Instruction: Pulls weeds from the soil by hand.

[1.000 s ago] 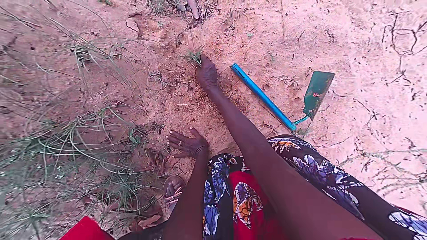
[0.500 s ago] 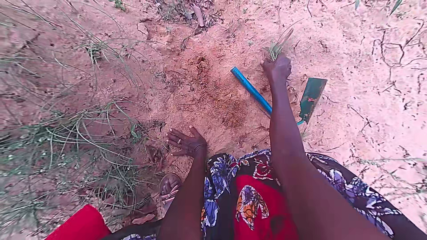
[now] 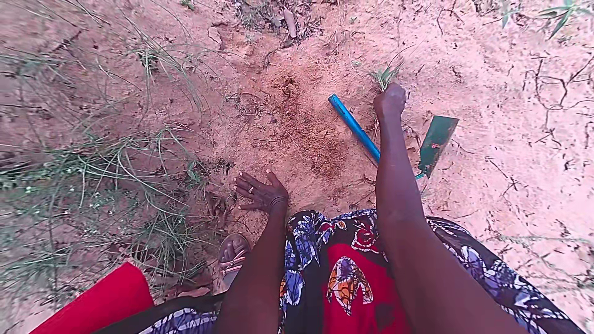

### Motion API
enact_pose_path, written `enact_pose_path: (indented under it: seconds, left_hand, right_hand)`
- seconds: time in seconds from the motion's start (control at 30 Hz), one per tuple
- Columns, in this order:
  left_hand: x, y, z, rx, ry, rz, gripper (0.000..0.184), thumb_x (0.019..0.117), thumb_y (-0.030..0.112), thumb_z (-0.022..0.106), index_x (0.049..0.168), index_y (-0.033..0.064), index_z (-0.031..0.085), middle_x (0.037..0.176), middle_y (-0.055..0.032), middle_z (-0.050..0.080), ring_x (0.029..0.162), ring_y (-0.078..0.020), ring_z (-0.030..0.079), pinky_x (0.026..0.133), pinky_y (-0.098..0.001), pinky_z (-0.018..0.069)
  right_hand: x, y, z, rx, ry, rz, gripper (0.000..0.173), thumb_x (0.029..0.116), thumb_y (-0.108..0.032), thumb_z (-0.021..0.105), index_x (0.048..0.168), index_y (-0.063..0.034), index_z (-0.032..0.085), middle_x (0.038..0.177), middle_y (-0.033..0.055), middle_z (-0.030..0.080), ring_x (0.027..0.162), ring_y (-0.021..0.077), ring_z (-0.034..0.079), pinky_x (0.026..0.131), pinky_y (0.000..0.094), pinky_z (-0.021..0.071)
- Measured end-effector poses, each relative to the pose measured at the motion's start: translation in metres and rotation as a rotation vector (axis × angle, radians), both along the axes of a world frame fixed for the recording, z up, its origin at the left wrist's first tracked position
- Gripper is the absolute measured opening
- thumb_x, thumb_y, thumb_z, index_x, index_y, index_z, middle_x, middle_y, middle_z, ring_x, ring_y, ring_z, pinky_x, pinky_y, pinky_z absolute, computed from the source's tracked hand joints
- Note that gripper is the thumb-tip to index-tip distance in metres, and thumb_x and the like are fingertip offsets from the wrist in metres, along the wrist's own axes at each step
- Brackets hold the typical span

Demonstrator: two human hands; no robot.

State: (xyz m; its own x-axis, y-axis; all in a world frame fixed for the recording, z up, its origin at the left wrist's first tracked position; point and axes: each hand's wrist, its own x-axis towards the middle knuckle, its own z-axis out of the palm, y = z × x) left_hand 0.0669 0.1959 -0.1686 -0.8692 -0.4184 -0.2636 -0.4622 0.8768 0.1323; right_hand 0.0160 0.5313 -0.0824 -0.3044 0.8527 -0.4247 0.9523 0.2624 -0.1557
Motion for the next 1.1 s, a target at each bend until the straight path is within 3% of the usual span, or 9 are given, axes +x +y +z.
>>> enact_pose_path:
  seconds: [0.17,0.23,0.3,0.4,0.53,0.6,0.67,0.9,1.1]
  left_hand:
    - [0.001,0.0,-0.001,0.019,0.023,0.013,0.079,0.1033,0.055,0.04,0.166,0.0117,0.018,0.172,-0.0156,0.013,0.159,-0.0382,0.009,0.119,-0.0741,0.0045]
    - [0.001,-0.001,-0.001,0.023,0.025,0.01,0.079,0.1032,0.055,0.04,0.166,0.0115,0.018,0.172,-0.0161,0.013,0.159,-0.0385,0.009,0.119,-0.0741,0.0046]
    - [0.0,-0.001,-0.001,0.017,0.028,0.008,0.08,0.1027,0.056,0.04,0.166,0.0118,0.019,0.172,-0.0155,0.014,0.159,-0.0381,0.01,0.119,-0.0742,0.005]
    - [0.0,0.0,-0.003,0.014,0.022,0.012,0.079,0.1028,0.056,0.039,0.166,0.0127,0.019,0.172,-0.0146,0.014,0.159,-0.0377,0.011,0.119,-0.0741,0.0052]
    - [0.002,-0.001,-0.003,0.012,0.037,0.012,0.079,0.1025,0.055,0.04,0.165,0.0122,0.02,0.172,-0.0157,0.015,0.159,-0.0381,0.01,0.118,-0.0742,0.0041]
    - [0.001,-0.001,-0.003,0.014,0.036,0.009,0.079,0.1027,0.055,0.039,0.165,0.0112,0.019,0.172,-0.0156,0.014,0.159,-0.0382,0.01,0.118,-0.0747,0.0038]
    - [0.001,-0.002,-0.004,0.017,0.029,0.008,0.079,0.1027,0.056,0.039,0.166,0.0118,0.019,0.172,-0.0153,0.014,0.159,-0.0382,0.009,0.118,-0.0747,0.0032]
    - [0.002,-0.002,-0.006,0.003,0.043,0.007,0.078,0.1026,0.055,0.038,0.165,0.0118,0.021,0.172,-0.016,0.016,0.159,-0.0394,0.013,0.117,-0.076,0.0059]
    - [0.002,-0.001,-0.004,0.003,0.027,0.007,0.079,0.102,0.056,0.038,0.166,0.0126,0.019,0.172,-0.0154,0.015,0.159,-0.0385,0.011,0.117,-0.0758,0.0048]
  right_hand:
    - [0.006,0.005,0.0,-0.079,0.017,0.029,0.038,0.0972,-0.009,0.06,0.129,0.0111,0.058,0.139,0.0323,0.056,0.132,0.0444,0.055,0.103,0.0625,0.0455]
    - [0.021,0.014,-0.014,-0.175,0.219,-0.037,0.032,0.0936,-0.009,0.066,0.12,0.0091,0.062,0.119,0.0273,0.065,0.109,0.0366,0.065,0.091,0.0553,0.0522]
    - [0.035,0.009,-0.023,-0.388,0.552,-0.127,0.018,0.0955,-0.009,0.066,0.11,-0.0015,0.06,0.082,0.0044,0.062,0.065,0.0107,0.059,0.059,0.0274,0.0513]
    - [0.028,-0.011,-0.017,-0.549,0.796,-0.147,0.016,0.0998,-0.006,0.059,0.115,-0.0019,0.057,0.074,-0.0012,0.06,0.053,0.0035,0.052,0.051,0.0199,0.0466]
    - [-0.015,0.008,-0.019,-0.222,0.692,0.005,0.035,0.1001,-0.006,0.052,0.135,-0.001,0.054,0.101,0.0105,0.068,0.069,0.0148,0.061,0.064,0.0329,0.0519]
    - [-0.04,0.025,-0.017,-0.079,0.576,0.11,0.039,0.0984,-0.007,0.055,0.136,0.002,0.057,0.119,0.0214,0.067,0.1,0.0295,0.068,0.09,0.0476,0.0527]
    - [-0.06,0.031,-0.013,-0.011,0.451,0.242,0.041,0.0955,-0.009,0.062,0.134,0.0066,0.059,0.132,0.0291,0.062,0.127,0.0399,0.059,0.109,0.0555,0.0432]
    - [-0.08,0.007,-0.033,0.189,0.076,0.393,0.037,0.1,-0.001,0.053,0.136,0.0063,0.054,0.143,0.0305,0.052,0.126,0.049,0.058,0.098,0.0618,0.0503]
    - [-0.075,0.005,-0.016,0.025,0.0,0.376,0.037,0.1005,-0.012,0.054,0.13,0.0087,0.058,0.139,0.0325,0.056,0.132,0.0477,0.055,0.101,0.0655,0.0456]
